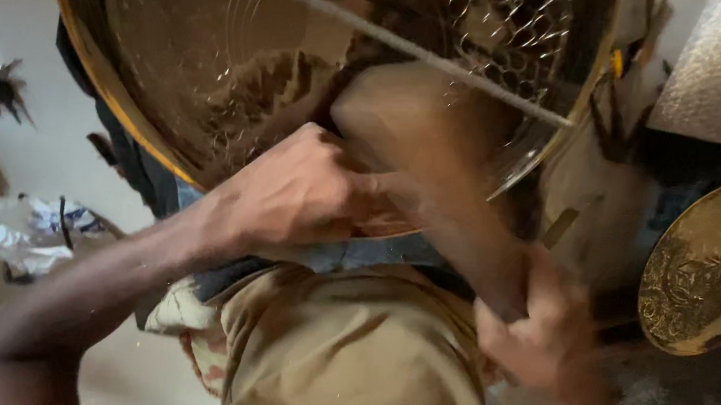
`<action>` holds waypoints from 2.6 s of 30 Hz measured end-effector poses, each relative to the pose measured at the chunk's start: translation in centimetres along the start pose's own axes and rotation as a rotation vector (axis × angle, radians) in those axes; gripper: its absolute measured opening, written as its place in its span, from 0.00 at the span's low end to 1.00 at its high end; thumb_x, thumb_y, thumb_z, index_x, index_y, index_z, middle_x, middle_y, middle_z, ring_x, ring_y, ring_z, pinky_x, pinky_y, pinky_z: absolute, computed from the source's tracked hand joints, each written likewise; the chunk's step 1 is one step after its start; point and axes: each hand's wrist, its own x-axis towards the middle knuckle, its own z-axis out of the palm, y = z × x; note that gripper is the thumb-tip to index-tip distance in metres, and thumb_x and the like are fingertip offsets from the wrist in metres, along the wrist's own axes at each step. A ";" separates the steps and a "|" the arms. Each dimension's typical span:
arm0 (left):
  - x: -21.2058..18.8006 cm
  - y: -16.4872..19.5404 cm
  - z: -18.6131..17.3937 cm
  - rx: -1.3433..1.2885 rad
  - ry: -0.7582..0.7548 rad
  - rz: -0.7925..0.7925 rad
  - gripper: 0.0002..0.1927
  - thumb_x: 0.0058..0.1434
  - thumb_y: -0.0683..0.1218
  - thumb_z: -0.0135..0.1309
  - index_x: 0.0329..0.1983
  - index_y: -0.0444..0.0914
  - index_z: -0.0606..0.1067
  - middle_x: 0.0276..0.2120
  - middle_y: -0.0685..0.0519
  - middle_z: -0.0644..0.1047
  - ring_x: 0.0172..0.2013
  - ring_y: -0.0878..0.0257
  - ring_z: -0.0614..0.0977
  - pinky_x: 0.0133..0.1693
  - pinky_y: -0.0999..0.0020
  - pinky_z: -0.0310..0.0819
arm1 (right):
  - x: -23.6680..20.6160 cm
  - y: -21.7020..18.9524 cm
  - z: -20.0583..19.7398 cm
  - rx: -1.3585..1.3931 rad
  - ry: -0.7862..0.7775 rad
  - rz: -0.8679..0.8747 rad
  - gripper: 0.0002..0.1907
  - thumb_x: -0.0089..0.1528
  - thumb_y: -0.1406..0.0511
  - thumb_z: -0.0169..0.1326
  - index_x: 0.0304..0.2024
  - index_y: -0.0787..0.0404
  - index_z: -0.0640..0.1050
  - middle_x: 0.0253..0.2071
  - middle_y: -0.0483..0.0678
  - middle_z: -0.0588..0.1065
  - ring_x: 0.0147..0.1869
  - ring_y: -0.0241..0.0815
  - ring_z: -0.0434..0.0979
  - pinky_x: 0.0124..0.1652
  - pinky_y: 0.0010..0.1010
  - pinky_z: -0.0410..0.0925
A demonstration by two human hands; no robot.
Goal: The person is hammering a metal plate with a wooden mallet. They hold a small metal tool in their left hand and repeatedly strike it with the mallet in their right hand to shape the plate.
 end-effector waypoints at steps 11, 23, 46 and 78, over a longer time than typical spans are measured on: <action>-2.3 1.6 1.9 -0.065 0.108 -0.369 0.26 0.43 0.38 0.57 0.50 0.40 0.75 0.33 0.44 0.81 0.34 0.45 0.83 0.37 0.56 0.80 | 6.8 -3.3 -3.8 0.212 -0.315 -0.034 0.19 0.58 0.67 0.58 0.49 0.66 0.70 0.21 0.44 0.73 0.18 0.35 0.73 0.20 0.30 0.68; -1.7 3.4 2.7 -0.257 0.733 -0.467 0.16 0.61 0.30 0.49 0.51 0.35 0.76 0.39 0.52 0.84 0.37 0.67 0.89 0.40 0.76 0.83 | 5.7 -2.7 -2.4 0.203 -0.196 0.104 0.20 0.53 0.67 0.65 0.46 0.65 0.74 0.24 0.49 0.74 0.24 0.42 0.76 0.26 0.33 0.69; -0.8 5.1 9.5 0.133 1.056 -0.685 0.16 0.54 0.30 0.49 0.44 0.34 0.76 0.30 0.46 0.77 0.29 0.57 0.81 0.35 0.68 0.75 | 12.7 -8.2 -9.4 -0.148 -0.559 -0.279 0.21 0.59 0.64 0.60 0.53 0.65 0.71 0.23 0.43 0.73 0.18 0.34 0.72 0.21 0.30 0.65; 0.6 2.1 0.4 -0.050 0.151 -0.158 0.18 0.58 0.44 0.61 0.53 0.43 0.76 0.29 0.46 0.80 0.30 0.49 0.83 0.32 0.54 0.77 | 2.1 -0.6 -3.6 0.155 0.003 0.154 0.12 0.54 0.68 0.63 0.37 0.66 0.75 0.23 0.55 0.76 0.27 0.47 0.77 0.29 0.37 0.70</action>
